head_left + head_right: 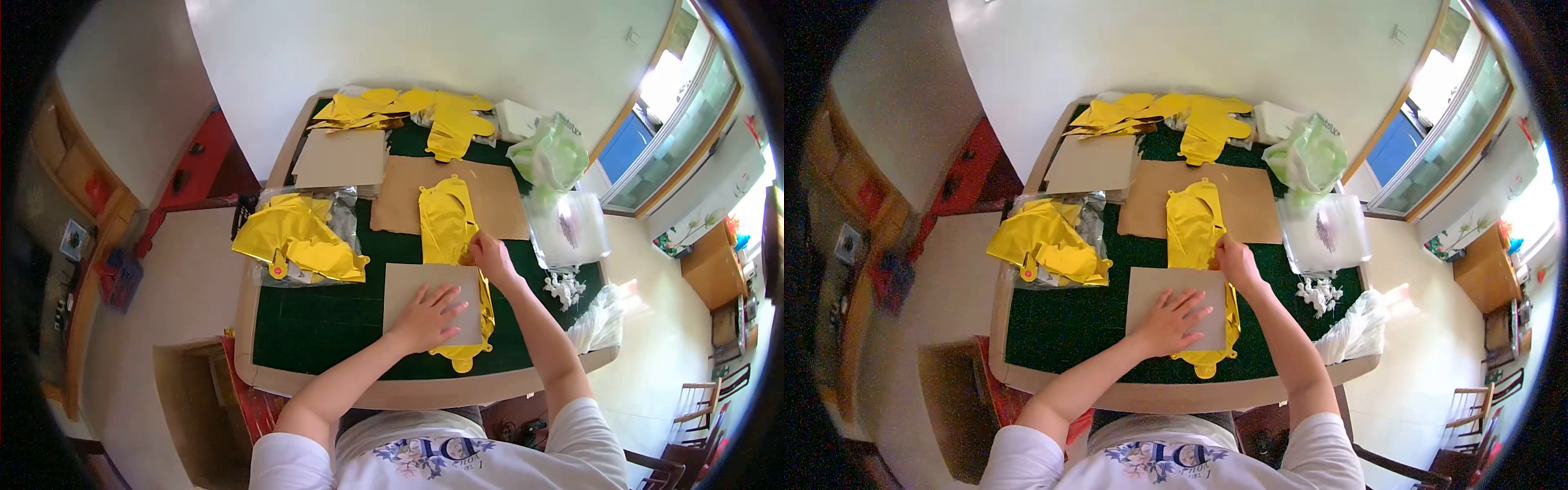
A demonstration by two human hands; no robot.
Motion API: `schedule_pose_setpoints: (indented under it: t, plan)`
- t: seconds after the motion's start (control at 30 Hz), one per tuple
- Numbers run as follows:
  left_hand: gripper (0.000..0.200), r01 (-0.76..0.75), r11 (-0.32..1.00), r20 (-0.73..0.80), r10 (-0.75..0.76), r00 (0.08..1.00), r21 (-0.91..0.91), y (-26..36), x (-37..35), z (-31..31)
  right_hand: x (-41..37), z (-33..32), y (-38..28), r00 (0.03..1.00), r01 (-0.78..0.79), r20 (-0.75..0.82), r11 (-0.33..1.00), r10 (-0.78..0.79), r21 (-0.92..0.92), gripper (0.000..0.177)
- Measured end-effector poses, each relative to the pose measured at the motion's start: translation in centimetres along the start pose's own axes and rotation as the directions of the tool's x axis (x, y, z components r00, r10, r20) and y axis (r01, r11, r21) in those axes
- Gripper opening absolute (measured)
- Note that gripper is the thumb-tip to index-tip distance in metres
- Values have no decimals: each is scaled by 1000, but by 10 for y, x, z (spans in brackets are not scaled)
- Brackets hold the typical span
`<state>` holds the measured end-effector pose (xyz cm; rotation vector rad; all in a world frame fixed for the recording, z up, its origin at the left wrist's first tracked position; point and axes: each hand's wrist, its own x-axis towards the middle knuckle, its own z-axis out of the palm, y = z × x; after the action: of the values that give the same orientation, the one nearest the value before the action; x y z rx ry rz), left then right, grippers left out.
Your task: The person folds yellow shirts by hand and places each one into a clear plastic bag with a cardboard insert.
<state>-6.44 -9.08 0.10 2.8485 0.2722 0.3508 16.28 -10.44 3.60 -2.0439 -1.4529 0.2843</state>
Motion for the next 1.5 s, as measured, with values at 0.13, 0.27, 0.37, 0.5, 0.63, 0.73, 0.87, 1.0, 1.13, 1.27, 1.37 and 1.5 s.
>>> schedule_pose_setpoints:
  t: [0.13, 0.27, 0.37, 0.5, 0.63, 0.73, 0.87, 1.0, 1.13, 1.27, 1.37, 1.5]
  plan:
    - [54, -3, 1000, -27, 2, 1000, -24, 1, 0, -5, 3, 8, -14, 982, 177, 61, 983, -180, 58, 12]
    - [54, -10, 1000, -49, 8, 999, -28, 0, 0, -1, 8, 21, -16, 966, 171, 206, 983, -154, -67, 14]
    - [55, -6, 999, -62, 3, 998, -45, -1, 0, -1, 4, 25, -24, 965, 214, 159, 977, -209, -18, 12]
    - [59, 17, 1000, -6, -17, 1000, -24, -2, 1, 4, -37, 28, -36, 984, 178, 7, 982, -179, 57, 8]
    - [56, 29, 993, -62, -36, 997, -114, -3, 2, 10, -73, 41, -27, 986, 111, -119, 993, -114, -31, 9]
    - [40, 21, 971, -168, -63, 984, -238, -9, 2, 8, -81, 49, -24, 968, 153, -184, 981, -172, -117, 8]
    - [19, 206, 867, -182, -316, 931, -453, -41, 25, -10, -82, 50, -28, 957, 183, -193, 966, -217, -183, 11]
    - [15, 296, 896, -158, -362, 919, -330, -73, 69, -17, -82, 53, -23, 950, 200, -198, 957, -242, -208, 10]
    - [16, 429, 830, 90, -426, 900, -357, -85, 101, -19, -81, 53, -23, 948, 192, -213, 959, -236, -209, 10]
    - [16, 396, 862, 260, -322, 910, -316, -91, 116, -21, -81, 53, -22, 945, 194, -222, 959, -239, -209, 11]
    - [16, 405, 862, 245, -340, 908, -305, -92, 118, -18, -82, 54, -22, 946, 189, -219, 958, -237, -217, 11]
    - [16, 467, 859, 166, -439, 883, -212, -83, 114, -22, -82, 54, -22, 950, 184, -215, 961, -227, -205, 11]
